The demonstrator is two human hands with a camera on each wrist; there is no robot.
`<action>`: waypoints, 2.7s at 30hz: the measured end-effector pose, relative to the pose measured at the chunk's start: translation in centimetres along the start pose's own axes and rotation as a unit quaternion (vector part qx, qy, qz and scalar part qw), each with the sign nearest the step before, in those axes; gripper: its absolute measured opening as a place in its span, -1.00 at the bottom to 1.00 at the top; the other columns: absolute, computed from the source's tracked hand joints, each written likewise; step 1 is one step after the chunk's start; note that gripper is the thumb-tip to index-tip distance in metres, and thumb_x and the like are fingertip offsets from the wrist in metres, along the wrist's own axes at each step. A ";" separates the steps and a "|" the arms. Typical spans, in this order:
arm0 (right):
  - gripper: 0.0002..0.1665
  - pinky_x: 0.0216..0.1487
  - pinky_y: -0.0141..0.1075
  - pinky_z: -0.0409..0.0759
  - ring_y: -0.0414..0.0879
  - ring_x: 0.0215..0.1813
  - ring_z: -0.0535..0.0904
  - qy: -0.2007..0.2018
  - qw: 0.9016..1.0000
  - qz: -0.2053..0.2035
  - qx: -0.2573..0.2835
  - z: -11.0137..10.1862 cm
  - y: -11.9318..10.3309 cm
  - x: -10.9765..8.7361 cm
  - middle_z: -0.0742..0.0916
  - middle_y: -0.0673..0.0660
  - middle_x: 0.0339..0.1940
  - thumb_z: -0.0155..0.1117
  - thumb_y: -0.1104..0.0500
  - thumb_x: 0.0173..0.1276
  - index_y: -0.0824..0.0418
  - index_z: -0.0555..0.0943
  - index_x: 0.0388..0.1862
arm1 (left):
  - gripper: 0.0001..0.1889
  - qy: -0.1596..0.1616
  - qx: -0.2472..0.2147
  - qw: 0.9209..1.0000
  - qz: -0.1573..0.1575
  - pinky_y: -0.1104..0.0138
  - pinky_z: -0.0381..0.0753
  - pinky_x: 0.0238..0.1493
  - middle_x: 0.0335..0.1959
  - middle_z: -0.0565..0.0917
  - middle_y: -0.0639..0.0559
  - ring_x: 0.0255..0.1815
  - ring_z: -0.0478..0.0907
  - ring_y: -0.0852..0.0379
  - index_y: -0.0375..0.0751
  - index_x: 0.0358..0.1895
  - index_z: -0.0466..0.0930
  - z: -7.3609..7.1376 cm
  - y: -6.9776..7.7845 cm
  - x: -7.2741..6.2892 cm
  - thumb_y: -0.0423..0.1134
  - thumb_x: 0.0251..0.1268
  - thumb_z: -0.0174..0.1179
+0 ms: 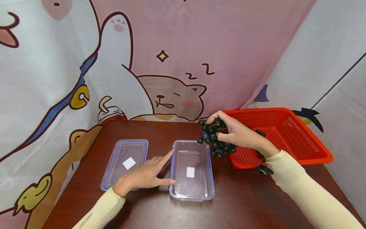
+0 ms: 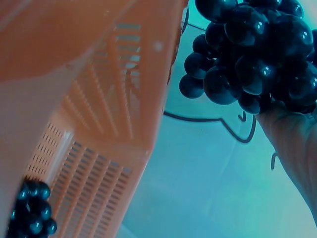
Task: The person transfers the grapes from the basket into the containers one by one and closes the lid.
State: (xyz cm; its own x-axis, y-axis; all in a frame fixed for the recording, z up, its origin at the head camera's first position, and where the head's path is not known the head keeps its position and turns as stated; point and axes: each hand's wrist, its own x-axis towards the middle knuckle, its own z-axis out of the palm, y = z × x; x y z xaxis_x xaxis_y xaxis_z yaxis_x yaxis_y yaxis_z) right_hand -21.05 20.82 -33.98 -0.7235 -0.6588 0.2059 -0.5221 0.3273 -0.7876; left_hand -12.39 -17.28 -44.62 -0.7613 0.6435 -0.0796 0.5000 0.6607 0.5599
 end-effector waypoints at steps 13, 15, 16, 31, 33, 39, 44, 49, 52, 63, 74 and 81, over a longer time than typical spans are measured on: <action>-0.45 0.29 -0.14 0.63 0.00 0.21 0.54 -0.064 0.996 -0.057 -0.015 3.1 -0.4 1.9 0.62 0.04 0.21 0.23 0.55 0.36 0.13 0.48 0.23 | 0.17 -0.009 0.004 1.000 -0.005 -0.35 0.21 0.53 0.68 0.31 -0.20 0.66 0.25 -0.26 0.09 0.85 -0.24 -0.2 -0.1 0.1 0.44 0.46 0.28; -0.45 0.31 -0.15 0.61 -0.01 0.21 0.54 -0.064 0.996 -0.057 -0.020 3.5 -0.4 1.9 0.63 0.03 0.20 0.24 0.54 0.36 0.12 0.48 0.23 | 0.17 -0.009 0.008 1.000 0.000 -0.35 0.25 0.51 0.68 0.31 -0.22 0.64 0.26 -0.28 0.06 0.85 -0.24 -0.2 -0.2 0.1 0.42 0.46 0.29; -0.45 0.32 -0.15 0.61 -0.02 0.21 0.54 -0.064 0.996 -0.054 -0.023 3.7 -0.4 1.8 0.63 0.02 0.20 0.25 0.53 0.36 0.11 0.48 0.23 | 0.17 -0.010 0.008 1.000 0.001 -0.35 0.27 0.50 0.68 0.31 -0.23 0.64 0.27 -0.29 0.05 0.85 -0.24 -0.3 -0.2 0.2 0.42 0.47 0.29; -0.47 0.32 -0.14 0.59 -0.05 0.18 0.55 -0.074 0.995 -0.048 -0.041 6.3 0.7 3.1 0.64 -0.02 0.17 0.27 0.46 0.32 0.10 0.51 0.22 | 0.17 -0.007 0.005 1.000 0.000 -0.37 0.36 0.42 0.65 0.34 -0.28 0.60 0.30 -0.35 0.08 0.85 -0.22 -0.3 -0.2 0.1 0.43 0.44 0.30; -0.46 0.33 -0.13 0.58 -0.07 0.19 0.55 -0.079 0.994 -0.052 -0.048 6.6 0.6 3.4 0.65 -0.03 0.18 0.28 0.45 0.31 0.09 0.51 0.22 | 0.17 -0.007 0.005 1.000 0.000 -0.36 0.36 0.43 0.65 0.34 -0.27 0.60 0.29 -0.34 0.09 0.85 -0.21 -0.3 -0.2 0.1 0.43 0.45 0.29; -0.43 0.31 -0.15 0.58 -0.09 0.21 0.53 -0.095 0.991 -0.074 -0.059 7.4 0.3 4.0 0.63 -0.04 0.23 0.26 0.47 0.30 0.07 0.50 0.24 | 0.17 -0.007 0.002 1.000 0.001 -0.35 0.37 0.43 0.65 0.33 -0.28 0.60 0.29 -0.34 0.07 0.85 -0.20 -0.3 -0.3 0.1 0.43 0.45 0.30; -0.43 0.28 -0.15 0.58 -0.09 0.21 0.52 -0.093 0.989 -0.091 -0.066 7.8 0.4 4.4 0.62 -0.04 0.24 0.27 0.47 0.29 0.09 0.52 0.23 | 0.17 -0.005 0.001 1.000 0.000 -0.33 0.37 0.44 0.64 0.33 -0.31 0.59 0.30 -0.34 0.06 0.85 -0.19 -0.3 -0.4 0.0 0.42 0.44 0.31; -0.41 0.37 -0.16 0.56 -0.13 0.25 0.52 -0.115 0.988 -0.075 -0.074 8.2 1.0 4.2 0.61 -0.06 0.28 0.31 0.46 0.31 0.09 0.52 0.28 | 0.17 -0.003 0.010 1.000 0.003 -0.32 0.39 0.42 0.62 0.37 -0.29 0.57 0.34 -0.33 0.06 0.85 -0.18 -0.3 -0.4 0.0 0.42 0.44 0.31; -0.38 0.38 -0.14 0.57 -0.11 0.25 0.54 -0.126 0.987 -0.080 -0.067 8.5 1.4 4.0 0.62 -0.04 0.31 0.32 0.45 0.34 0.10 0.51 0.34 | 0.17 -0.007 0.011 1.000 -0.001 -0.32 0.38 0.43 0.63 0.36 -0.29 0.58 0.33 -0.33 0.05 0.85 -0.18 -0.3 -0.4 0.0 0.42 0.45 0.31; -0.37 0.11 -0.20 0.69 -0.09 0.08 0.62 -0.132 0.987 -0.059 -0.076 10.1 2.3 3.1 0.65 -0.02 0.26 0.40 0.34 0.37 0.04 0.52 0.39 | 0.16 -0.022 -0.003 1.000 -0.022 -0.32 0.35 0.46 0.62 0.33 -0.35 0.60 0.29 -0.34 0.20 0.85 -0.25 -0.6 -0.1 0.0 0.45 0.44 0.28; -0.41 0.22 -0.05 0.35 -0.15 0.17 0.45 -0.067 0.979 -0.050 -0.184 11.8 3.1 2.0 0.68 -0.15 0.17 0.54 0.07 0.41 -0.02 0.61 0.38 | 0.16 -0.022 0.008 0.999 -0.022 -0.31 0.38 0.44 0.62 0.36 -0.31 0.58 0.32 -0.32 0.18 0.85 -0.23 -0.5 -0.1 0.0 0.48 0.43 0.26; -0.34 0.17 -0.05 0.33 -0.04 0.31 0.43 -0.019 0.969 -0.024 -0.247 13.0 4.2 1.1 0.58 0.00 0.30 0.59 -0.14 0.31 0.02 0.64 0.32 | 0.17 -0.021 0.008 1.000 -0.018 -0.34 0.39 0.42 0.61 0.37 -0.31 0.57 0.33 -0.34 0.15 0.85 -0.23 -0.5 -0.1 0.1 0.46 0.43 0.28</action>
State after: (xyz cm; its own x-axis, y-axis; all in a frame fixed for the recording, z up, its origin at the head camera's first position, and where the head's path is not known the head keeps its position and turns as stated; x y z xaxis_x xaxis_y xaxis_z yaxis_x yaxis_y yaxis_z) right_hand -18.14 12.67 -44.60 -0.6806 -0.7027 0.2072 -0.7142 0.5732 -0.4017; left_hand -12.73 -17.45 -44.29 -0.7610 0.6346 -0.1351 0.4792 0.6901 0.5424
